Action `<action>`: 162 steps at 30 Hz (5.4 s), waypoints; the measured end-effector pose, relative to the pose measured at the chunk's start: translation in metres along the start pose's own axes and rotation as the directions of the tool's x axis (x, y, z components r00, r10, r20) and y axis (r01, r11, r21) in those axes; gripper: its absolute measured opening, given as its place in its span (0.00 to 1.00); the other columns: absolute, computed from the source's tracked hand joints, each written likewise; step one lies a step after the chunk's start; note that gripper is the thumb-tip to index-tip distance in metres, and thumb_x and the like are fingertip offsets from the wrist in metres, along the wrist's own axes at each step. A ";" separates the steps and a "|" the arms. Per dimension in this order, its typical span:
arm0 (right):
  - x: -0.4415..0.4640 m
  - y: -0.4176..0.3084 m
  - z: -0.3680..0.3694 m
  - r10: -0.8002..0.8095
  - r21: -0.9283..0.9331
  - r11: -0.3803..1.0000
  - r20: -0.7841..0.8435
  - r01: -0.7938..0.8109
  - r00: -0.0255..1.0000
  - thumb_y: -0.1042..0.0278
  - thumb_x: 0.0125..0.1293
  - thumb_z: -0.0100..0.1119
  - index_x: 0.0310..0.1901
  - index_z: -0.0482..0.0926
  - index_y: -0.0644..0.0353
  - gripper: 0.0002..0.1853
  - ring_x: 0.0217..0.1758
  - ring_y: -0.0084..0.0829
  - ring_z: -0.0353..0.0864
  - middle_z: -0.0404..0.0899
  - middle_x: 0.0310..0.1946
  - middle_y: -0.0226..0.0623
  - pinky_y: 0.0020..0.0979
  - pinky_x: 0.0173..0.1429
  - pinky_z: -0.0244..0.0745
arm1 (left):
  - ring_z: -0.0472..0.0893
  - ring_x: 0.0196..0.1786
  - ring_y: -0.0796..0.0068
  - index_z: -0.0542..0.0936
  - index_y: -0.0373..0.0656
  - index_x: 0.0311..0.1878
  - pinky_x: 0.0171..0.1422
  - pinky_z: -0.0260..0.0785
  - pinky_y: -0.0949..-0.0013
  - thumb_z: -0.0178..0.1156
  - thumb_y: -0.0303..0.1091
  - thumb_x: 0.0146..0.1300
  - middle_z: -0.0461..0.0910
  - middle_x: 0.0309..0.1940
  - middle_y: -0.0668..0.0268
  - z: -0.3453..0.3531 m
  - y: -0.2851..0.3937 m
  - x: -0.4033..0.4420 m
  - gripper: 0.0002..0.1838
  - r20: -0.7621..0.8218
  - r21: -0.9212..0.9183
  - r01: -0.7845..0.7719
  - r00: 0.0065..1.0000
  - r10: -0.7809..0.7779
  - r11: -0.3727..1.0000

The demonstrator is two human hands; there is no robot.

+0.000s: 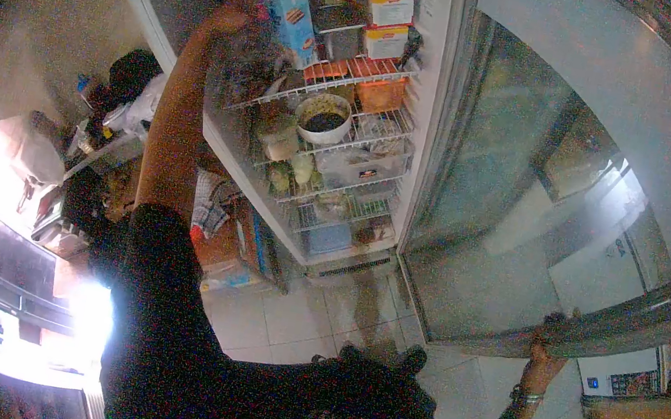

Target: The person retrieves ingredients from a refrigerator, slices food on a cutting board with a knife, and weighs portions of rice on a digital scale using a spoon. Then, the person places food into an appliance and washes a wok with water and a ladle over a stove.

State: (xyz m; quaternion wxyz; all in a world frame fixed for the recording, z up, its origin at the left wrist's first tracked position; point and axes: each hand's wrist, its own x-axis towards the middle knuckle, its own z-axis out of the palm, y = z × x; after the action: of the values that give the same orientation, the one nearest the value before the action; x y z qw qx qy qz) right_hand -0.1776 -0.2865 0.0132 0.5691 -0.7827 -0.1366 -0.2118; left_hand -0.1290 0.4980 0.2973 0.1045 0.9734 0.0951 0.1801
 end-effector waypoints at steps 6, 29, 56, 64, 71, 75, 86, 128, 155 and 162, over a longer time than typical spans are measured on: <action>-0.002 -0.024 0.009 0.228 0.290 0.933 -0.023 -0.212 0.973 0.74 0.52 0.60 0.65 0.62 0.59 0.36 0.51 0.33 0.73 0.76 0.45 0.38 0.34 0.55 0.70 | 0.81 0.37 0.63 0.79 0.44 0.49 0.47 0.71 0.60 0.59 0.51 0.54 0.83 0.40 0.57 0.040 -0.078 0.043 0.25 0.366 -0.255 0.495 0.844 -0.391 0.831; -0.005 0.003 0.002 0.212 0.230 0.951 0.010 -0.208 0.977 0.62 0.45 0.65 0.67 0.59 0.60 0.44 0.50 0.30 0.73 0.75 0.46 0.35 0.32 0.57 0.69 | 0.76 0.53 0.45 0.75 0.34 0.48 0.58 0.69 0.52 0.56 0.36 0.52 0.78 0.45 0.44 0.068 -0.115 0.067 0.21 -0.476 0.073 0.325 0.842 -0.253 0.943; -0.027 0.008 0.005 0.096 -0.060 0.994 0.043 -0.093 0.994 0.73 0.42 0.63 0.59 0.67 0.57 0.36 0.54 0.35 0.71 0.75 0.48 0.35 0.33 0.56 0.65 | 0.76 0.56 0.48 0.77 0.40 0.53 0.58 0.69 0.50 0.57 0.40 0.58 0.74 0.55 0.49 -0.044 -0.063 0.072 0.21 -0.089 0.293 0.384 0.923 -0.375 0.876; -0.034 -0.021 0.017 0.241 0.249 0.937 0.046 -0.245 0.969 0.72 0.41 0.66 0.65 0.64 0.58 0.43 0.56 0.35 0.70 0.74 0.52 0.37 0.37 0.62 0.64 | 0.72 0.61 0.50 0.76 0.43 0.56 0.66 0.62 0.52 0.46 0.49 0.64 0.71 0.59 0.50 -0.061 -0.045 0.056 0.25 -0.307 0.426 0.384 0.913 -0.268 0.819; -0.035 -0.031 0.024 0.225 0.179 0.959 -0.007 -0.221 0.974 0.73 0.45 0.61 0.67 0.59 0.54 0.43 0.51 0.28 0.72 0.72 0.50 0.32 0.26 0.47 0.72 | 0.74 0.56 0.47 0.72 0.39 0.58 0.61 0.65 0.52 0.49 0.42 0.61 0.73 0.55 0.48 -0.064 -0.047 0.059 0.24 -0.293 0.404 0.326 0.931 -0.216 0.855; -0.037 -0.019 0.021 0.122 0.079 0.989 0.010 -0.122 0.993 0.73 0.44 0.61 0.68 0.57 0.55 0.44 0.51 0.30 0.71 0.71 0.50 0.33 0.29 0.50 0.72 | 0.75 0.53 0.45 0.69 0.37 0.59 0.58 0.67 0.53 0.51 0.38 0.59 0.75 0.52 0.46 -0.046 -0.043 0.052 0.25 -0.355 0.392 0.328 0.916 -0.187 0.860; -0.063 -0.043 0.025 0.136 0.088 0.984 0.172 -0.153 0.976 0.61 0.52 0.64 0.61 0.68 0.56 0.33 0.60 0.37 0.68 0.70 0.58 0.38 0.41 0.63 0.63 | 0.81 0.44 0.48 0.65 0.34 0.61 0.50 0.73 0.56 0.57 0.32 0.59 0.78 0.43 0.44 0.004 0.112 -0.138 0.27 -0.511 -0.213 0.080 0.840 -0.180 0.974; -0.216 0.015 0.366 0.013 0.396 0.896 0.428 0.200 -0.904 0.56 0.62 0.62 0.68 0.57 0.65 0.38 0.54 0.34 0.76 0.78 0.51 0.43 0.34 0.55 0.72 | 0.78 0.36 0.72 0.77 0.36 0.44 0.36 0.71 0.71 0.58 0.28 0.57 0.79 0.36 0.61 0.442 0.728 -0.958 0.12 0.077 -0.869 -0.074 -0.997 -0.015 0.489; -0.187 0.114 0.035 0.368 -0.375 0.923 0.926 -0.085 -0.089 0.39 0.64 0.51 0.64 0.65 0.60 0.36 0.55 0.42 0.76 0.76 0.53 0.49 0.38 0.57 0.70 | 0.58 0.66 0.44 0.51 0.22 0.65 0.68 0.49 0.45 0.65 0.48 0.49 0.57 0.64 0.42 0.165 -0.023 -0.239 0.50 -0.597 -0.061 0.454 0.697 -0.397 0.889; -0.191 0.072 -0.006 0.579 -0.530 0.776 0.814 -0.342 0.050 0.49 0.64 0.57 0.65 0.62 0.62 0.34 0.52 0.36 0.78 0.76 0.53 0.50 0.34 0.53 0.74 | 0.61 0.60 0.40 0.55 0.25 0.63 0.66 0.51 0.46 0.68 0.39 0.39 0.62 0.56 0.37 0.172 0.008 -0.254 0.50 -0.782 -0.113 0.290 0.564 -0.266 0.950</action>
State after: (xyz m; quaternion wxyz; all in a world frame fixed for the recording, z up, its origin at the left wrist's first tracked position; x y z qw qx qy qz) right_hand -0.3128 -0.3098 -0.1376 0.3172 -0.7902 -0.1741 0.4946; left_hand -0.2967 0.4045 0.0587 0.0653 0.7681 0.2857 0.5693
